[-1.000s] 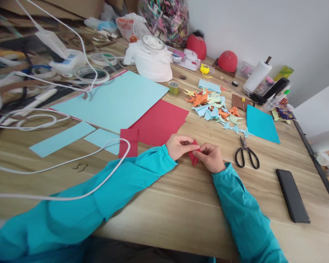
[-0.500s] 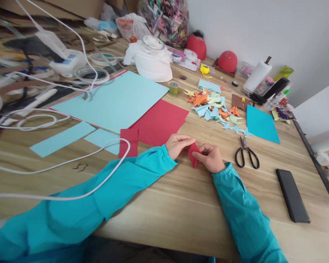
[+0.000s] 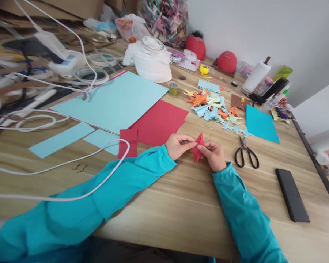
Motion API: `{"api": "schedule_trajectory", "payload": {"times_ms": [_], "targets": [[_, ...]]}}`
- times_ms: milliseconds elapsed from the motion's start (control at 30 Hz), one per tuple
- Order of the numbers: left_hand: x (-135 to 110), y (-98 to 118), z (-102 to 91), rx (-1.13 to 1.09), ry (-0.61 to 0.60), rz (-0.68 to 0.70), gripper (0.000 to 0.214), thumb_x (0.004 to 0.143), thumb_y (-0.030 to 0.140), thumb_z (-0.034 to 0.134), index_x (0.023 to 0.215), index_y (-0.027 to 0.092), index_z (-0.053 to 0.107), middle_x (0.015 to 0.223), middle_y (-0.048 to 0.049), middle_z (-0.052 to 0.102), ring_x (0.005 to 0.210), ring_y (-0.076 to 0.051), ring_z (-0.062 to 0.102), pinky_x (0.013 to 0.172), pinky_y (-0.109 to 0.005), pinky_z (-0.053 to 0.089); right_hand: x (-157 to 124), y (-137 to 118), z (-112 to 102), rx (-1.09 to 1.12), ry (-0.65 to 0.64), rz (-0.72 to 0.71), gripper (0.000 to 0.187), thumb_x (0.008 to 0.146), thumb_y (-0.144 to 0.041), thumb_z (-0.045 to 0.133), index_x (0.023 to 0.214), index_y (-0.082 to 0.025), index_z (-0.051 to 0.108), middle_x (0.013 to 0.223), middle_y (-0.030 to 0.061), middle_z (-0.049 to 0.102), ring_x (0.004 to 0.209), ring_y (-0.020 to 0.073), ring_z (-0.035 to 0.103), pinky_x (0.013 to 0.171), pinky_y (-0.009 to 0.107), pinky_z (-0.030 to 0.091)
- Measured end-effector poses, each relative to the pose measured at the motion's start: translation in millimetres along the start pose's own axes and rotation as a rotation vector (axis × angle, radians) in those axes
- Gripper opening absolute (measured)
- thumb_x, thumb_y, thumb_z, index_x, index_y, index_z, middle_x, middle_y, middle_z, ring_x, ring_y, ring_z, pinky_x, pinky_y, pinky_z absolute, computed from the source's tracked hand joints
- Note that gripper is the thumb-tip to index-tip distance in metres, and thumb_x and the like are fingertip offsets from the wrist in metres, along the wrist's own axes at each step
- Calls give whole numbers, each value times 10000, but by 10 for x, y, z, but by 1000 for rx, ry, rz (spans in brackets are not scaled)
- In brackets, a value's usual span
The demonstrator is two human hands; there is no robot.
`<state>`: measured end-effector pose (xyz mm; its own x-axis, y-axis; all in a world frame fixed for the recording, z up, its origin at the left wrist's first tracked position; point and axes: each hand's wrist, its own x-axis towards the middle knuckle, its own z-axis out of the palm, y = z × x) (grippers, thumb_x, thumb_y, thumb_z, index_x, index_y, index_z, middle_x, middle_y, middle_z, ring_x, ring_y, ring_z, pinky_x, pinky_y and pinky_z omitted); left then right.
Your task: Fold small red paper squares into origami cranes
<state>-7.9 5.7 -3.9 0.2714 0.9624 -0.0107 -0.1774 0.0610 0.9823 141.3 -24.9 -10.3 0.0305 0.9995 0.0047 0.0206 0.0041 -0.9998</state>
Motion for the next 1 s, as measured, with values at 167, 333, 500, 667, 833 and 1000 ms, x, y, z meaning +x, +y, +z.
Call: {"api": "schedule_trajectory", "payload": {"times_ms": [167, 333, 500, 667, 833, 1000], "targets": [[10, -26, 5, -18, 22, -12, 152, 534, 234, 740, 630, 138, 671, 547, -5, 651, 516, -117, 577, 550, -243, 505, -9, 7, -5, 29, 4, 5, 284, 727, -422, 645, 604, -171, 591, 464, -17, 580, 396, 88, 481, 410, 212, 382], [23, -43, -9, -30, -1, -8, 190, 491, 188, 757, 653, 130, 677, 598, -18, 672, 573, -129, 607, 615, -267, 521, 2, -13, 9, -37, 31, -25, 332, 685, -442, 677, 547, -174, 538, 439, -23, 562, 375, 82, 456, 389, 209, 345], [32, -46, -25, -61, -42, -29, 244, 457, 184, 774, 670, 125, 669, 599, -17, 672, 567, -126, 606, 614, -265, 518, -5, -26, 18, -105, 47, -53, 375, 695, -467, 659, 518, -182, 491, 395, -34, 522, 352, 77, 428, 379, 209, 323], [11, 14, -15, -6, -79, -15, 143, 513, 179, 741, 620, 137, 658, 534, 16, 636, 512, -99, 567, 562, -229, 487, -29, -44, 29, -146, -37, -71, 388, 726, -474, 629, 523, -181, 475, 377, -43, 494, 340, 67, 403, 363, 200, 292], [-6, 57, -19, 12, -113, -28, 124, 524, 193, 736, 606, 143, 658, 519, 25, 619, 538, -113, 573, 558, -229, 467, -28, -33, 20, -169, -43, -76, 379, 720, -474, 633, 532, -181, 482, 380, -47, 491, 338, 67, 399, 358, 198, 292], [-2, 20, -30, -79, -121, -38, 241, 572, 349, 717, 670, 131, 686, 629, -14, 668, 623, -140, 602, 615, -256, 479, -25, -1, 19, -181, -34, -76, 352, 690, -433, 677, 530, -176, 497, 386, -41, 512, 343, 68, 413, 367, 198, 302]]}}
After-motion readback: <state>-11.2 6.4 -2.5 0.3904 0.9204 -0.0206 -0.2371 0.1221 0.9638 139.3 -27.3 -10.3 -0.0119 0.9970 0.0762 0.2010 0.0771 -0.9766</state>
